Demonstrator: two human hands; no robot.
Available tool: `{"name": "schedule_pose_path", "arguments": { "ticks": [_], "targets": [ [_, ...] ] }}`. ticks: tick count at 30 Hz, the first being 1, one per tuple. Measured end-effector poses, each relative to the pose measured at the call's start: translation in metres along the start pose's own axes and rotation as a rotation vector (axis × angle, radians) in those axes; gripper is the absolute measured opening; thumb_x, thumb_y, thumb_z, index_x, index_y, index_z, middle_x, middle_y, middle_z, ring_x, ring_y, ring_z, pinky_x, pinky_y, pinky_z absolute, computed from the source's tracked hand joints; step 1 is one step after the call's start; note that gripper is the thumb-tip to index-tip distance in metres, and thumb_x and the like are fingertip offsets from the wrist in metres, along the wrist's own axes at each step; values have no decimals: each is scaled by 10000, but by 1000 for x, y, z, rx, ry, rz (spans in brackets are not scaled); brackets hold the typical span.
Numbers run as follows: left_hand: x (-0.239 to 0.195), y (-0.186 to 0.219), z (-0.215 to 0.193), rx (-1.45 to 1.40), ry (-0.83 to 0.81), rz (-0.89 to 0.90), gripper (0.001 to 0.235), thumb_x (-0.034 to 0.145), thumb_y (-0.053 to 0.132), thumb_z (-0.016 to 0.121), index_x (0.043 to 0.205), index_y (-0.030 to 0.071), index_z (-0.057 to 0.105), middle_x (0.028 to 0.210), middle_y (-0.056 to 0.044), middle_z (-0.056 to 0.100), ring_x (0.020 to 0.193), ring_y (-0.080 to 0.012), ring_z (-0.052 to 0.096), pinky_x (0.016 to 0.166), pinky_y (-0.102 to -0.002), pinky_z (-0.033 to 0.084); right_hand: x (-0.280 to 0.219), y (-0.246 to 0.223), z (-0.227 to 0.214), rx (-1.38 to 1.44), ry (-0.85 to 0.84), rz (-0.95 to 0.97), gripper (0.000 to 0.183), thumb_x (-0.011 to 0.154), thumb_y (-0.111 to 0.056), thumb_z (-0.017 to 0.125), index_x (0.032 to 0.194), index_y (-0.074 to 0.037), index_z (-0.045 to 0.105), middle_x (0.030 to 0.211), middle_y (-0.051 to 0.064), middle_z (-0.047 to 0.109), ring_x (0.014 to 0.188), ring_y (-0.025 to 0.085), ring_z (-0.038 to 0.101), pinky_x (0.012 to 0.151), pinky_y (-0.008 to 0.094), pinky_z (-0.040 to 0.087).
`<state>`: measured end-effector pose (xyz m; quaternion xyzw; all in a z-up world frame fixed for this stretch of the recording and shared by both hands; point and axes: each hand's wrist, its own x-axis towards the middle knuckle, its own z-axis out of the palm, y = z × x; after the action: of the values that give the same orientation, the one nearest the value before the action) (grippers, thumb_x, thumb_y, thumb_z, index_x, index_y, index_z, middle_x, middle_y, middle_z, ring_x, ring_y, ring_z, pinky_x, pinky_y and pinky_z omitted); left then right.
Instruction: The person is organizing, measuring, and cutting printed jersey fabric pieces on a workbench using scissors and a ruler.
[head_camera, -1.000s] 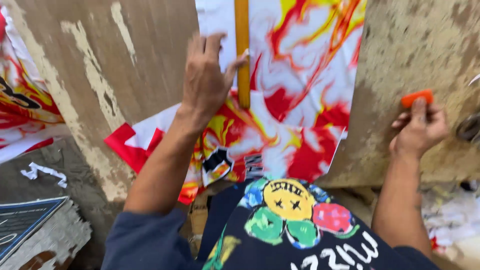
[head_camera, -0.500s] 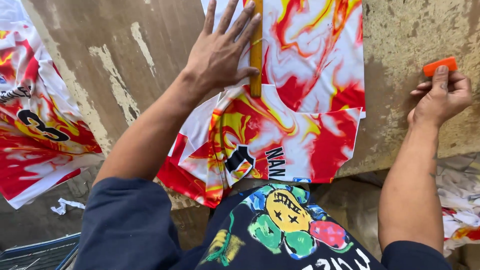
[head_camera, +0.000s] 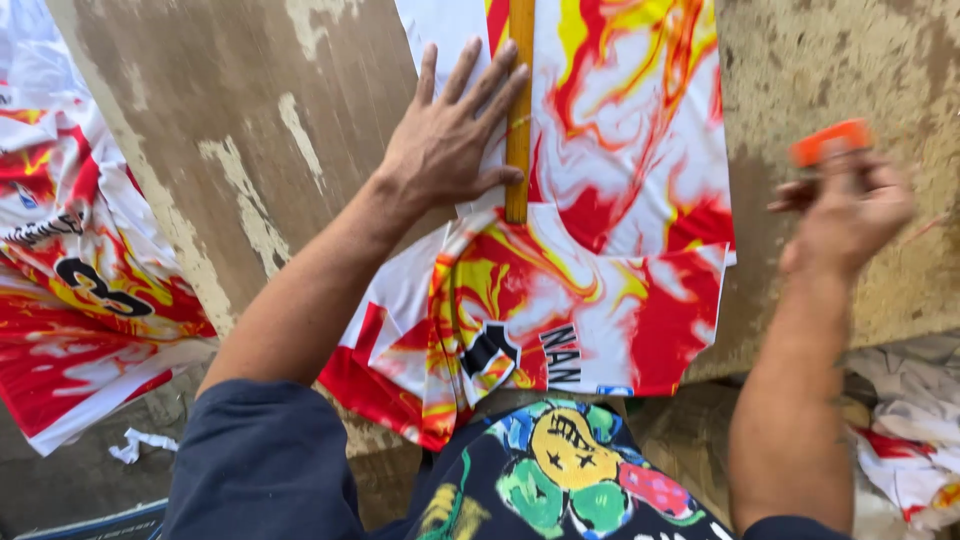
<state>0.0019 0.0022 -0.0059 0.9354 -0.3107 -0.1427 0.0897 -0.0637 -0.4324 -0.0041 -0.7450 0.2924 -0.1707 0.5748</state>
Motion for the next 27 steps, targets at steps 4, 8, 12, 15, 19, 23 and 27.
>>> {"name": "schedule_pose_path", "arguments": {
  "ticks": [4, 8, 12, 15, 19, 23, 27],
  "targets": [
    [1, -2, 7, -46, 28, 12, 1143, 995, 826, 604, 1783, 134, 148, 1857, -141, 114, 1682, -468, 35, 1294, -733, -31, -78, -69, 68, -213, -403, 95, 134, 1151, -152, 765, 1211, -33, 782, 976, 77, 823, 683, 117, 775, 578, 217, 684],
    [2, -4, 8, 20, 29, 5, 1153, 1009, 844, 590, 1791, 138, 122, 1855, -128, 56, 1689, -454, 39, 1301, -758, 23, -95, -53, 113, -132, -576, 133, 133, 1070, -144, 806, 1015, -35, 754, 803, 110, 771, 610, 152, 755, 501, 241, 607],
    [-2, -1, 9, -7, 30, 3, 1154, 1005, 866, 560, 1791, 141, 124, 1857, -130, 73, 1691, -453, 40, 1311, -737, 2, -103, -74, 137, -426, -703, 114, 147, 1039, -156, 823, 929, -68, 779, 775, 59, 792, 553, 118, 717, 429, 262, 575],
    [-2, -4, 10, -21, 62, 26, 1143, 1004, 839, 601, 1791, 119, 187, 1845, -150, 139, 1673, -483, 111, 1300, -755, 46, -93, -62, 146, -497, -727, 26, 189, 1039, -190, 851, 889, -118, 761, 767, 14, 796, 538, 74, 680, 460, 253, 535],
    [-6, -1, 9, 6, 77, -6, 1128, 1078, 856, 643, 1787, 133, 145, 1848, -158, 223, 1659, -469, 167, 1280, -755, 136, -98, -63, 158, -426, -819, -5, 198, 1045, -135, 861, 891, -99, 742, 751, 27, 784, 612, 79, 762, 506, 226, 572],
    [-7, -1, 7, -44, 40, -15, 1097, 1064, 802, 647, 1796, 155, 147, 1857, -146, 157, 1679, -482, 123, 1279, -790, 60, -112, -68, 162, -531, -845, 165, 227, 1018, -165, 844, 858, -120, 688, 703, 40, 771, 606, 92, 771, 574, 240, 588],
    [-6, -5, 12, -17, 112, 7, 1125, 1048, 861, 645, 1791, 153, 182, 1843, -163, 251, 1656, -511, 227, 1251, -800, 107, -120, -67, 159, -560, -815, 96, 238, 1031, -189, 839, 846, -132, 700, 691, 13, 764, 571, 81, 736, 526, 255, 561]
  ]
}}
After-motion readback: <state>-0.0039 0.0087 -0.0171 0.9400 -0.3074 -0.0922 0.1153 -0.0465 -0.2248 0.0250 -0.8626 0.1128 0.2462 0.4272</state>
